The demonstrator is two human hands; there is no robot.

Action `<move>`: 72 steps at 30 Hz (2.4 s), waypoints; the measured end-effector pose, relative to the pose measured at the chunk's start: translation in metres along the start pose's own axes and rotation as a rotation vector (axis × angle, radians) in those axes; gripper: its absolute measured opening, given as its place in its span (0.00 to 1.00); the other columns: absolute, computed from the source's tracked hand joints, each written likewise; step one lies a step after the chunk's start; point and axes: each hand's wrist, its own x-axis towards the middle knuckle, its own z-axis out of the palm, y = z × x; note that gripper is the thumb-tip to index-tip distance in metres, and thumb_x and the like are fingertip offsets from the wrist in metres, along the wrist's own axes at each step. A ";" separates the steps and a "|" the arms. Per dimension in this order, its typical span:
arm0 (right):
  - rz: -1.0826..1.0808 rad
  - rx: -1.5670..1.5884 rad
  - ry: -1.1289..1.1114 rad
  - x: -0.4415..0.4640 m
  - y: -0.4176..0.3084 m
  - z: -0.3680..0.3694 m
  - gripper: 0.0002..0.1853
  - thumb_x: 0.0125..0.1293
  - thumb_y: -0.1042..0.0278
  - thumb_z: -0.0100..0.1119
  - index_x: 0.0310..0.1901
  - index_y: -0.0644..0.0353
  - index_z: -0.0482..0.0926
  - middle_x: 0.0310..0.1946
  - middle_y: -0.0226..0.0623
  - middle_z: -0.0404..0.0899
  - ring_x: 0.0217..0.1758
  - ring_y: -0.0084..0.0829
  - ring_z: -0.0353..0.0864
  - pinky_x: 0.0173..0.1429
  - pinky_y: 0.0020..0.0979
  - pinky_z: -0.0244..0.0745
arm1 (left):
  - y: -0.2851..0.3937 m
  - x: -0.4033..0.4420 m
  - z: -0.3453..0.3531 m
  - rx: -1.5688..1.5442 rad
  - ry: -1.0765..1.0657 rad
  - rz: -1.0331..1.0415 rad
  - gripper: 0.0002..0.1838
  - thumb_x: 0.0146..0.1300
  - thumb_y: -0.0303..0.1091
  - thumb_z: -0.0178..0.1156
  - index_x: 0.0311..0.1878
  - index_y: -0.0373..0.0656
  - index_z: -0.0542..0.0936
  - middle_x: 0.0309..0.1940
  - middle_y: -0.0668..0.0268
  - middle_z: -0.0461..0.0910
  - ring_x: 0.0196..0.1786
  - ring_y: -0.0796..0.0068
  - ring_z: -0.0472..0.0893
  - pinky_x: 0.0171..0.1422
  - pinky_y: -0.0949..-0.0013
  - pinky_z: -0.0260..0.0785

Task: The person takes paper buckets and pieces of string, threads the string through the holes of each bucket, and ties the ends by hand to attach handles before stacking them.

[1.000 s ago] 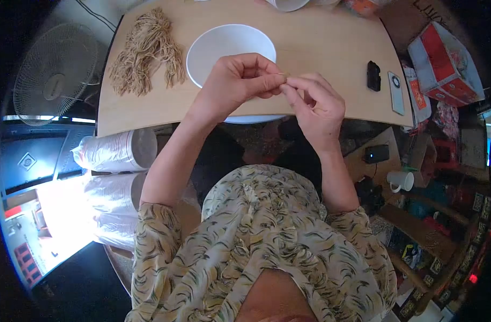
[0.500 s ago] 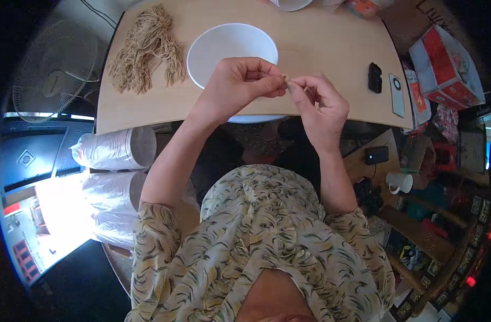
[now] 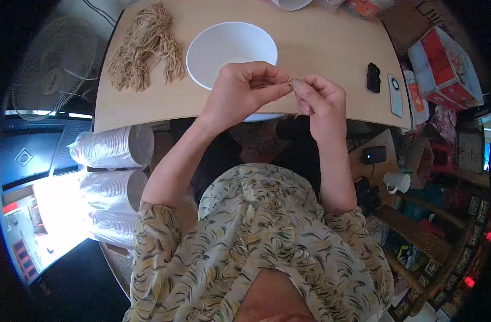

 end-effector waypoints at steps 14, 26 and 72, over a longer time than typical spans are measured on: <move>-0.057 -0.081 -0.081 -0.014 -0.018 0.004 0.11 0.76 0.67 0.57 0.44 0.67 0.85 0.30 0.31 0.80 0.22 0.13 0.66 0.25 0.18 0.59 | -0.003 -0.001 -0.002 -0.132 -0.016 -0.017 0.10 0.71 0.30 0.65 0.46 0.31 0.84 0.38 0.63 0.87 0.42 0.77 0.86 0.51 0.72 0.81; -0.086 -0.210 -0.095 -0.004 -0.011 0.008 0.07 0.72 0.67 0.62 0.43 0.62 0.82 0.31 0.23 0.79 0.31 0.12 0.73 0.35 0.18 0.68 | 0.001 -0.001 -0.008 -0.211 -0.102 -0.069 0.10 0.72 0.31 0.63 0.48 0.33 0.82 0.40 0.62 0.86 0.45 0.73 0.86 0.54 0.70 0.81; -0.077 -0.096 -0.117 -0.005 -0.003 0.008 0.08 0.71 0.67 0.64 0.46 0.63 0.81 0.30 0.27 0.81 0.31 0.15 0.76 0.36 0.18 0.70 | 0.000 -0.004 -0.010 -0.336 -0.093 -0.017 0.07 0.70 0.23 0.63 0.49 0.33 0.81 0.38 0.61 0.87 0.43 0.76 0.87 0.52 0.73 0.82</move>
